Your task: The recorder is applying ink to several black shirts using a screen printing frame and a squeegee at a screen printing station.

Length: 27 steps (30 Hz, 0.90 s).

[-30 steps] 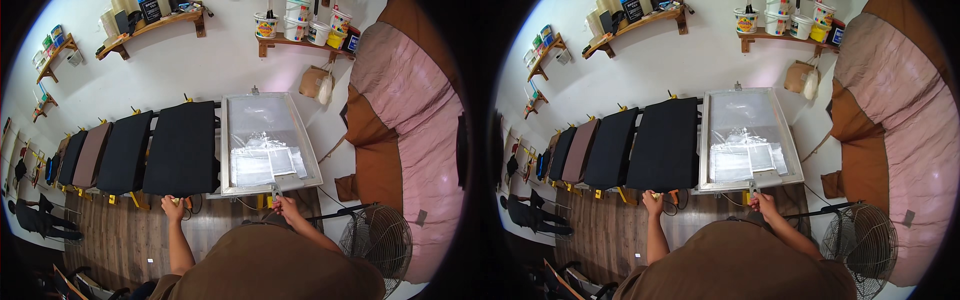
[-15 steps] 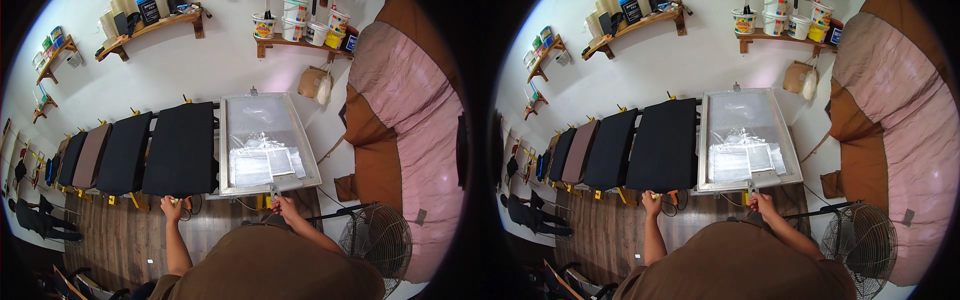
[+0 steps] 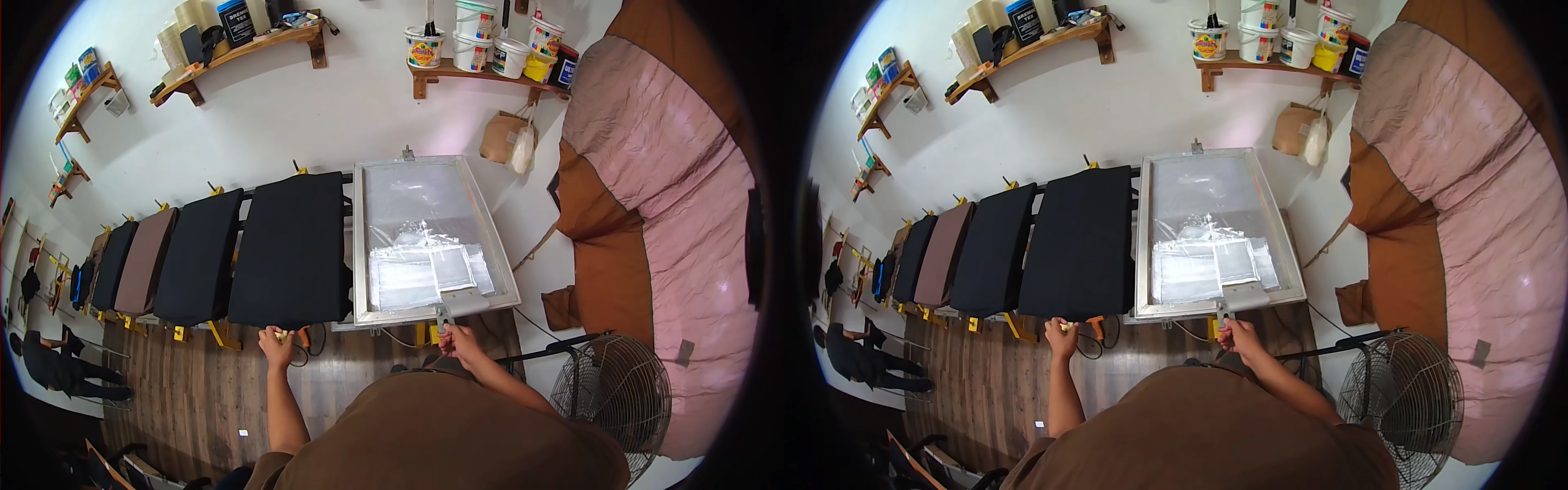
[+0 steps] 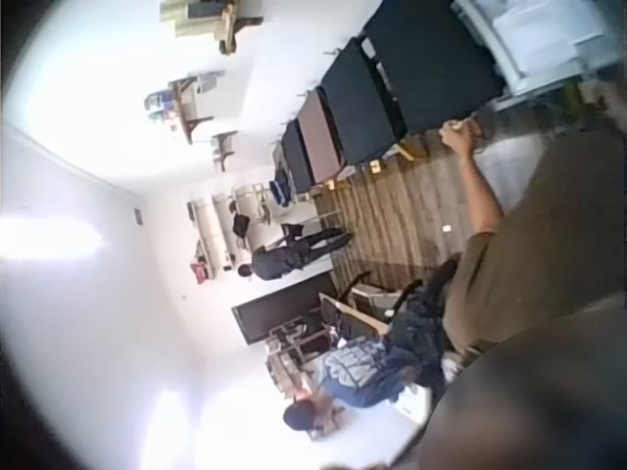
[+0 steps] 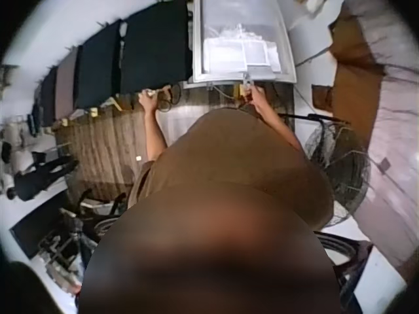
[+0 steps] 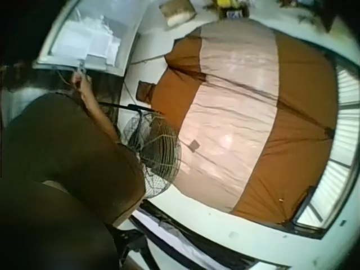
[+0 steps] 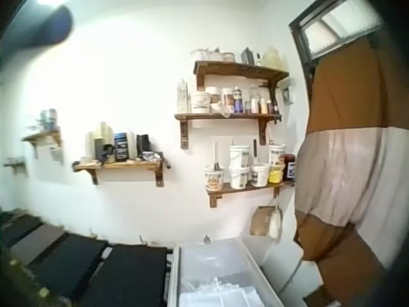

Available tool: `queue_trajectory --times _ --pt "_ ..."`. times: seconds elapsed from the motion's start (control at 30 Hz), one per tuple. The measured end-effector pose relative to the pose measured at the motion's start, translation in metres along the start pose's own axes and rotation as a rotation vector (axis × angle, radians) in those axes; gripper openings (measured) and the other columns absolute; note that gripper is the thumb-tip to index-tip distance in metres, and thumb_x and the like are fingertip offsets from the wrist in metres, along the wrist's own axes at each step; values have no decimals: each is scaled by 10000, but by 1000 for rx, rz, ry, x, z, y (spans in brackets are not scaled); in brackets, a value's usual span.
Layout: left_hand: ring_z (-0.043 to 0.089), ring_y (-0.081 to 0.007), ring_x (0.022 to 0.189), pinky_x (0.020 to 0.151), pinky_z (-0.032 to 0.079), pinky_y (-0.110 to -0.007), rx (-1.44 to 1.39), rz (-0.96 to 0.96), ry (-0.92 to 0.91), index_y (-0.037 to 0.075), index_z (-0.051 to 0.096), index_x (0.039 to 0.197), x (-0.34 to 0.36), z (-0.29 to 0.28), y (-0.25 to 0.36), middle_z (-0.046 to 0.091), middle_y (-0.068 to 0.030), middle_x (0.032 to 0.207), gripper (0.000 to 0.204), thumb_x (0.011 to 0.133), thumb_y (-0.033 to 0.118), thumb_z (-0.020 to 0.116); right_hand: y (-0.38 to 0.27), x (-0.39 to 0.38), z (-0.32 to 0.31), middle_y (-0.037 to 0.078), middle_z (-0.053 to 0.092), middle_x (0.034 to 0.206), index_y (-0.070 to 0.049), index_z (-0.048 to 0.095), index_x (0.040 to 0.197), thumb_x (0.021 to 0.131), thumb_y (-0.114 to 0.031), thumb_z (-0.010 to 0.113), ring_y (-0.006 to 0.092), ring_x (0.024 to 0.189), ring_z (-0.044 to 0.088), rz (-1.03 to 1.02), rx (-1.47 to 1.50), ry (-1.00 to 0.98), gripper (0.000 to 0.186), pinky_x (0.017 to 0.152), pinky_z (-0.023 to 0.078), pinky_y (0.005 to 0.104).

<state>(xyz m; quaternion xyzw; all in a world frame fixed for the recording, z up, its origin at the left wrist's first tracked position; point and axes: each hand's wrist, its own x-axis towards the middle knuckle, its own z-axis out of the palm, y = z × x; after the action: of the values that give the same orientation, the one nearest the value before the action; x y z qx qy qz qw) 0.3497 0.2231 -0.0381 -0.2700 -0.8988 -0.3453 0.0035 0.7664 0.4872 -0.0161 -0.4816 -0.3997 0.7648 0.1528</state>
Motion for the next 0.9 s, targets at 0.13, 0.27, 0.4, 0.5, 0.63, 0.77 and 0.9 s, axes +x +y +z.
queue_trajectory --times 0.13,0.27,0.4,0.5,0.63,0.77,0.9 --pt "527 -380 978 855 437 -469 30 40 33 79 531 953 0 1 -3 515 -169 1036 351 778 198 811 0 -1 -1 63 646 741 -14 645 979 982 -391 568 160 670 626 -1 2 -29 385 640 531 323" --pt "531 -373 983 854 441 -471 38 58 33 76 538 941 1 3 -3 521 -168 1042 331 784 194 804 -1 -2 -1 53 641 755 -20 640 1012 985 -409 555 157 697 632 25 12 -38 399 647 534 329" --pt "548 -362 964 832 455 -469 42 62 36 73 549 918 3 3 -9 531 -165 1028 317 781 201 804 -2 -3 1 49 628 753 -22 635 1020 990 -412 547 160 708 631 28 -3 -41 401 655 538 338" --pt "558 -358 941 802 468 -458 40 55 20 68 559 901 4 3 -10 535 -166 1012 316 775 211 811 -3 -3 2 50 614 730 -17 618 1011 996 -397 549 168 672 620 26 7 -20 386 662 543 347" --pt "566 -354 919 781 477 -450 35 60 13 63 571 887 6 2 -12 538 -167 1000 310 770 213 816 -1 -3 1 46 609 726 -15 617 1015 997 -398 550 162 668 613 4 -3 -17 390 655 538 344" --pt "576 -357 896 790 480 -447 43 66 36 62 579 884 4 2 -13 545 -167 978 308 765 213 820 0 -2 0 45 617 723 -23 642 1001 998 -395 546 152 687 621 -3 -4 -28 384 654 537 335" --pt "580 -360 892 793 481 -447 41 67 27 69 579 886 6 1 -11 549 -165 977 314 758 216 826 0 -2 -1 43 616 719 -22 645 994 997 -384 551 149 685 621 0 1 -19 373 652 536 335"
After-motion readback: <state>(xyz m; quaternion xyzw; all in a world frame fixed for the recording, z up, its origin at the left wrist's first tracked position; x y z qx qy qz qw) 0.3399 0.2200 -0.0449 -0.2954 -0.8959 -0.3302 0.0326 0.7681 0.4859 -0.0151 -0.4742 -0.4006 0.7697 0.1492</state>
